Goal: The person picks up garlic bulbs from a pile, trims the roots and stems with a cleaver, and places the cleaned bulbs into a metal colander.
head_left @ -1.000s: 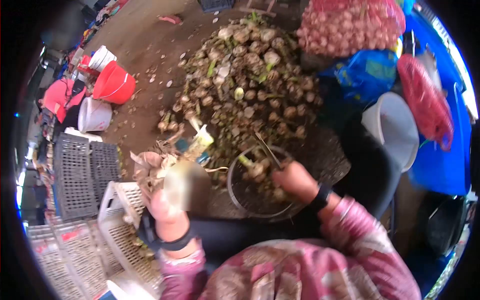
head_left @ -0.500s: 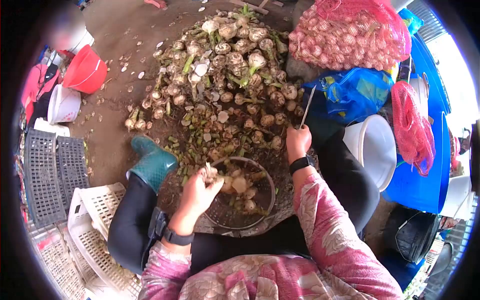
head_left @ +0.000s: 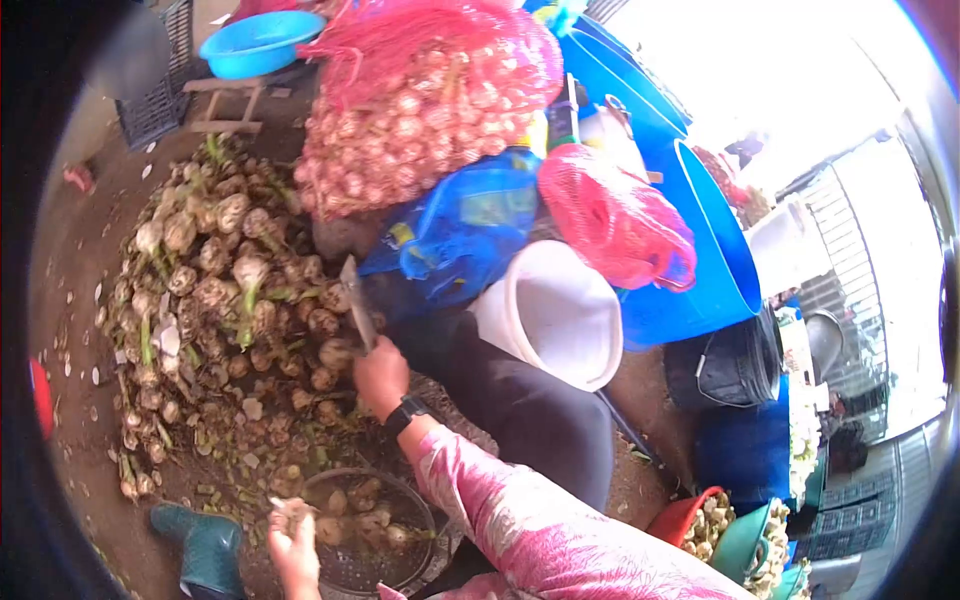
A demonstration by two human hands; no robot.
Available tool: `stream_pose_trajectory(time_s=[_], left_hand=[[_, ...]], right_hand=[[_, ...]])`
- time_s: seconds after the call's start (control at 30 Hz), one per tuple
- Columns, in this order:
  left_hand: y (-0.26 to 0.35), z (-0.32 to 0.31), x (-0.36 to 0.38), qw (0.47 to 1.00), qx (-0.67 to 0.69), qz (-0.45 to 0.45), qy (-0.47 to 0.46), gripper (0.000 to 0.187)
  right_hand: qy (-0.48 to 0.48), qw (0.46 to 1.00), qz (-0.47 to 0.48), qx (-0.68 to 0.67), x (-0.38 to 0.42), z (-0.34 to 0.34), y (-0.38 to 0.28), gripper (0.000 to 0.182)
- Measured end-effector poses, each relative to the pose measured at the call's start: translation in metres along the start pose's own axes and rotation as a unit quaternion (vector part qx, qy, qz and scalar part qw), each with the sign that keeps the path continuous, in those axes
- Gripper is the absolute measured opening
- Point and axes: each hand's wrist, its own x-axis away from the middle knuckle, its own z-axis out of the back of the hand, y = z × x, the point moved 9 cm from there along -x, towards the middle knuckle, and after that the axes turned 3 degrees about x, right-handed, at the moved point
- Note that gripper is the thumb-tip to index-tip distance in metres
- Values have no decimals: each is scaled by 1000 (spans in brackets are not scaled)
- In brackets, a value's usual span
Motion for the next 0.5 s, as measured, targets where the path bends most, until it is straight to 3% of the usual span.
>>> stream_pose_trajectory(time_s=[0.07,0.17,0.2,0.23,0.27,0.3,0.33,0.4,0.43,0.5], left_hand=[[31,8,6,990,131,-37,30,29],[47,14,15,937,344,2,53,50],[60,17,31,910,381,50,158,53],[72,21,33,902,405,-26,146,53],[79,30,35,888,428,-102,133,53],[106,11,37,896,405,-141,-110,51],[92,28,43,895,424,-139,-29,50],[113,24,83,873,451,-129,135,47],[111,31,89,865,456,-124,170,46],[115,46,93,871,439,-190,114,45]], right_hand=[[-87,982,-12,-168,37,14,-48,15],[-233,941,73,-233,103,14,-102,13],[-260,919,99,-279,130,13,-108,13],[-288,892,122,-325,158,13,-115,13],[-295,892,171,-296,180,21,-118,14],[-342,877,113,-319,195,25,-113,16],[-389,855,53,-340,211,26,-105,18],[-383,846,83,-363,227,19,-95,21],[-380,840,100,-373,232,21,-95,23],[-361,867,177,-294,239,37,-96,20]])
